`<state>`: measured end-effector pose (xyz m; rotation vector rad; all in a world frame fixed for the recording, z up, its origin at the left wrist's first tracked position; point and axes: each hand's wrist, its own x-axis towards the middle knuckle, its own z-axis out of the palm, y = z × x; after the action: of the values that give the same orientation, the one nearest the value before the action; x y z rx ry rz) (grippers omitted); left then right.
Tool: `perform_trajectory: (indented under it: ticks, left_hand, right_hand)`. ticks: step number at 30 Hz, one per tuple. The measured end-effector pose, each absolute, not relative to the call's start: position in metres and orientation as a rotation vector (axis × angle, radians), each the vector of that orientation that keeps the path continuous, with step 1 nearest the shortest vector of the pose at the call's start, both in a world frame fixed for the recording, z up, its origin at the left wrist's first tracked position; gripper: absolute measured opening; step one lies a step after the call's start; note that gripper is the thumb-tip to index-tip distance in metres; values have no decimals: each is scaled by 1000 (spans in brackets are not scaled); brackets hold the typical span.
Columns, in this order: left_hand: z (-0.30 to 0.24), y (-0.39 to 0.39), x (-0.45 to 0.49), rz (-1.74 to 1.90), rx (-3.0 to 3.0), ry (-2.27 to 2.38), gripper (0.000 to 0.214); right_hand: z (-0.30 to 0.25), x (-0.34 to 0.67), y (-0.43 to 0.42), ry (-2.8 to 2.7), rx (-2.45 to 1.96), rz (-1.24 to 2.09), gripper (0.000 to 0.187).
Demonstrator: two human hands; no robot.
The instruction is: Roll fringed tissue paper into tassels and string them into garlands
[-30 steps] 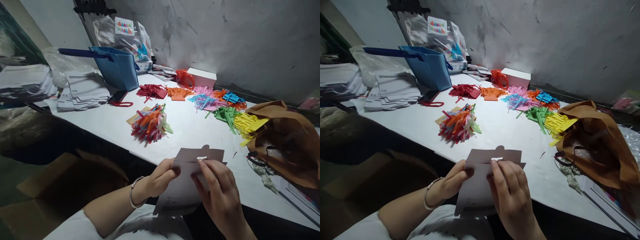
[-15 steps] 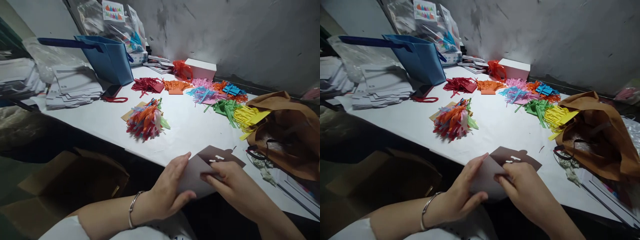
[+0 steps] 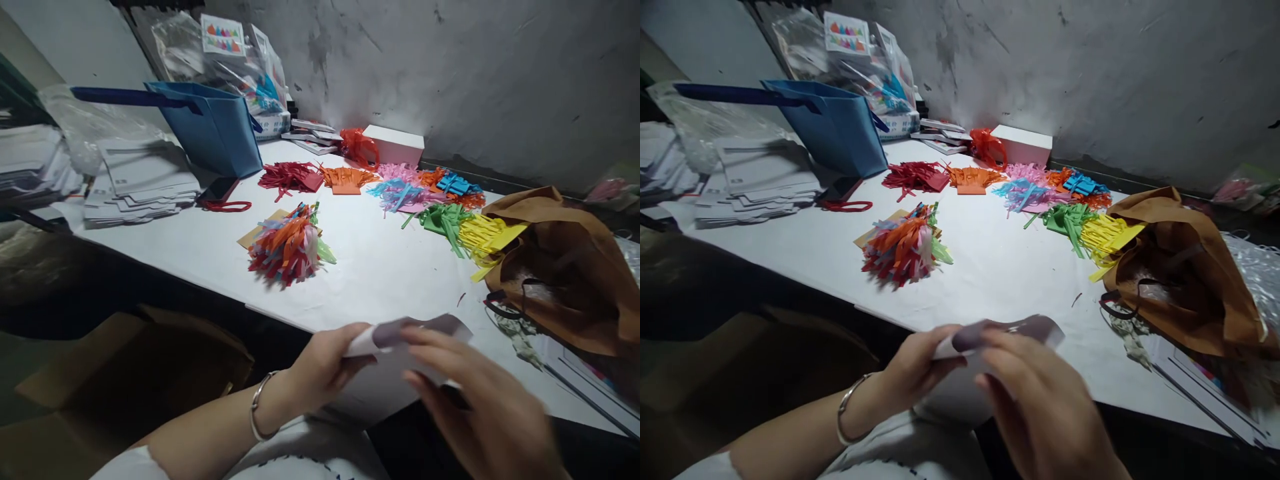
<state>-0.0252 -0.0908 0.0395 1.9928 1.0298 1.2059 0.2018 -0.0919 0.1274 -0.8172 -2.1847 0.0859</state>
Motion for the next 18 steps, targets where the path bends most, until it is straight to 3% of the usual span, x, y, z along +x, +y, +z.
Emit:
perform_trajectory:
  ticks: [3,5,6,8,10,13,18]
  left_hand:
    - [39,-86,-39,1355,1802,1221,17]
    - [39,-83,-43,1401,1727,1233,12]
    - [39,-83,-42,1406,1707,1207,12]
    - [34,-84,-35,1430,1673,1141,17]
    - [24,-86,-23,1474,1643,1115,26]
    - [3,-87,-8,1486,1631,1156,37]
    - [-7,-73,-15,1428,1529,1312,34]
  right_hand:
    - [99,218,-102,-1640,-964,241,57]
    - [71,217,-106,-1627,-1024,548,78]
    - [58,213,-107,-1663,-1052,715,73]
    - [39,202,-107,-1616,-1129,968,44]
    - [32,193,-106,-1405,-1259,978,21]
    - [36,188,-102,-1176,-1332,838,23]
    - [19,179,-104,-1507,-1197,783,21]
